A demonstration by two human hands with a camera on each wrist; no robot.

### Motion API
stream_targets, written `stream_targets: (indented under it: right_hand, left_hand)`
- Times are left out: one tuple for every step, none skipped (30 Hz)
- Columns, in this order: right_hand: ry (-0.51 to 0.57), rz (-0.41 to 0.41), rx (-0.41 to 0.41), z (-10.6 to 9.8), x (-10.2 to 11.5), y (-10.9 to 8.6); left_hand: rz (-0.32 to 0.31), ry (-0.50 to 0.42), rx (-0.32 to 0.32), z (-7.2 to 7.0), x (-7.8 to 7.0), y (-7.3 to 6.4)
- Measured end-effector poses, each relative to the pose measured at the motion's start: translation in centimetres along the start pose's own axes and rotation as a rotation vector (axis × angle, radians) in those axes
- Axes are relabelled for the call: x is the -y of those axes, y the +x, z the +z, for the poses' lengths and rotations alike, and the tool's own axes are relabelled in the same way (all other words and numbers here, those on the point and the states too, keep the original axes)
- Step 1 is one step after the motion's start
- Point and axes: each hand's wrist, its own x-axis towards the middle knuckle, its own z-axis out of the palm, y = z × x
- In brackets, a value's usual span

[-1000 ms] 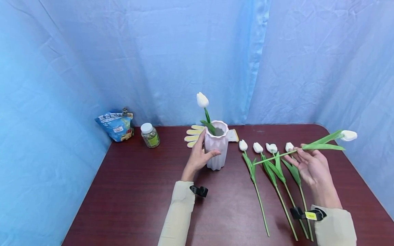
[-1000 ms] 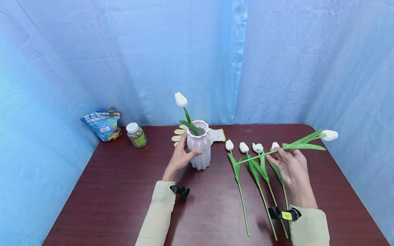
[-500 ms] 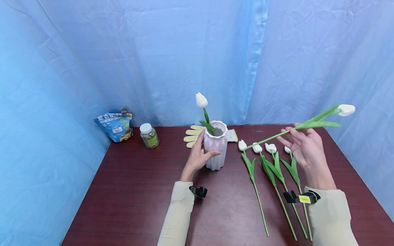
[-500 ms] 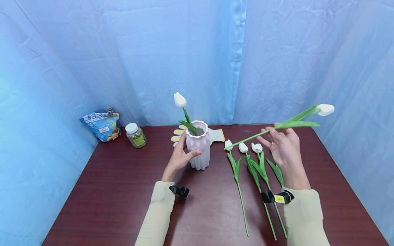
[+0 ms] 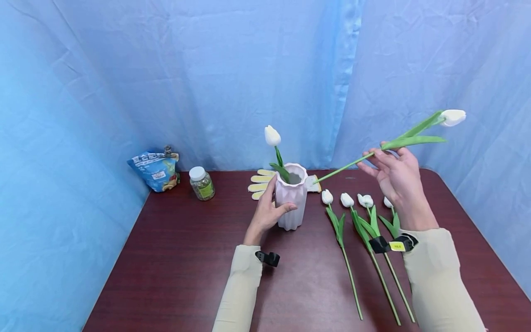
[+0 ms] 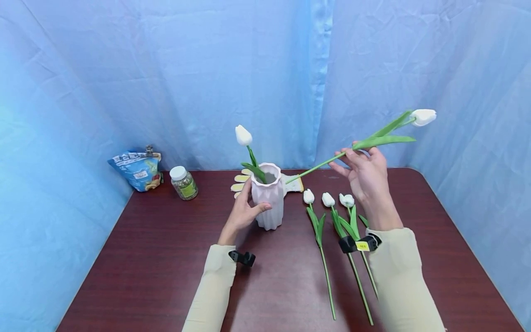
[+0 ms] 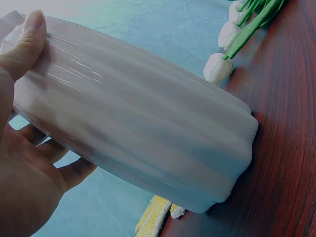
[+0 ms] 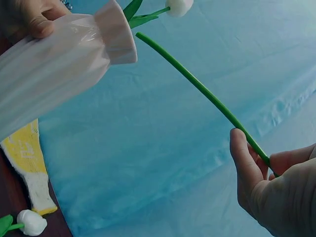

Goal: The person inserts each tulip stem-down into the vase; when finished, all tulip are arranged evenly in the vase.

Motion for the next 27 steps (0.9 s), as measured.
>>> stream_targets:
  right_hand:
    - [0.003, 0.0, -0.004, 0.3, 0.0, 0.2]
    - [0.001, 0.0, -0.008, 0.5, 0.0, 0.3]
    - [-0.016, -0.003, -0.014, 0.8, -0.1, 0.4]
    - [-0.025, -0.006, -0.017, 1.2, -0.1, 0.6]
    - [-0.04, -0.009, -0.02, 1.5, -0.2, 0.8]
    - [-0.064, -0.013, -0.022, 1.8, -0.3, 0.9]
    - [-0.083, -0.015, -0.021, 2.2, -0.4, 1.1]
    - [-0.107, -0.018, -0.02, 2.5, -0.5, 1.2]
    - [-0.127, -0.022, -0.02, 2.8, -0.6, 1.3]
    - [-0.133, -0.023, -0.016, 3.1, -0.7, 1.4]
    - [-0.145, -0.024, -0.013, 3.4, -0.9, 1.5]
    - [-0.155, -0.026, -0.01, 3.7, -1.0, 1.6]
    - [-0.169, -0.031, -0.009, 4.0, -1.2, 1.7]
    - [-0.19, -0.039, -0.008, 4.2, -1.4, 1.8]
    - [-0.211, -0.048, -0.009, 4.5, -1.6, 1.9]
    - [-0.233, -0.061, -0.01, 4.7, -1.9, 2.0]
    - [-0.265, -0.078, -0.012, 4.9, -2.1, 2.0]
    - [-0.294, -0.098, -0.015, 5.1, -2.4, 2.0]
    - [-0.322, -0.12, -0.017, 5.4, -2.7, 2.0]
    - [-0.35, -0.146, -0.017, 5.6, -2.9, 2.0]
    - [-0.375, -0.174, -0.018, 5.8, -3.2, 2.0]
    - [-0.401, -0.205, -0.019, 6.0, -3.4, 1.9]
    - [-0.435, -0.236, -0.018, 6.2, -3.7, 1.9]
    - [-0.458, -0.265, -0.015, 6.3, -3.9, 1.8]
    - [-0.475, -0.294, -0.011, 6.5, -4.2, 1.7]
    - [-0.493, -0.322, -0.009, 6.7, -4.4, 1.7]
    - [-0.514, -0.348, -0.006, 6.9, -4.7, 1.6]
  left_hand:
    - [0.002, 0.0, 0.001, -0.1, -0.4, -0.1]
    - [0.003, -0.001, 0.001, -0.1, -0.5, -0.2]
    - [0.005, -0.004, 0.001, -0.1, -0.6, -0.2]
    - [0.009, -0.006, -0.001, -0.1, -0.7, -0.2]
    - [0.01, -0.011, -0.001, -0.1, -0.7, -0.2]
    - [0.011, -0.015, -0.002, -0.1, -0.7, -0.2]
    - [0.011, -0.016, -0.002, -0.1, -0.7, -0.2]
    - [0.01, -0.018, -0.002, -0.1, -0.6, -0.2]
    - [0.009, -0.019, -0.001, 0.0, -0.6, -0.2]
    - [0.007, -0.017, -0.001, 0.0, -0.5, -0.2]
    - [0.005, -0.018, -0.001, 0.0, -0.5, -0.1]
    - [0.005, -0.017, -0.002, 0.0, -0.4, -0.1]
    - [0.005, -0.015, -0.002, 0.0, -0.4, -0.1]
    - [0.006, -0.014, -0.003, 0.0, -0.3, -0.1]
    - [0.007, -0.015, -0.004, 0.0, -0.2, -0.1]
    - [0.009, -0.015, -0.005, 0.0, -0.2, -0.1]
    - [0.012, -0.015, -0.007, 0.0, -0.2, -0.1]
    - [0.013, -0.016, -0.007, 0.0, -0.1, -0.1]
    - [0.014, -0.017, -0.007, 0.0, -0.1, -0.1]
    - [0.017, -0.016, -0.007, 0.0, -0.2, -0.1]
    - [0.018, -0.017, -0.006, 0.0, -0.2, -0.1]
    - [0.02, -0.015, -0.006, 0.0, -0.2, -0.1]
    - [0.021, -0.015, -0.005, 0.0, -0.3, -0.1]
    - [0.021, -0.014, -0.004, -0.1, -0.3, -0.1]
    - [0.024, -0.015, -0.003, -0.1, -0.4, -0.2]
    - [0.027, -0.015, -0.002, -0.1, -0.4, -0.2]
    - [0.029, -0.016, -0.003, -0.1, -0.4, -0.2]
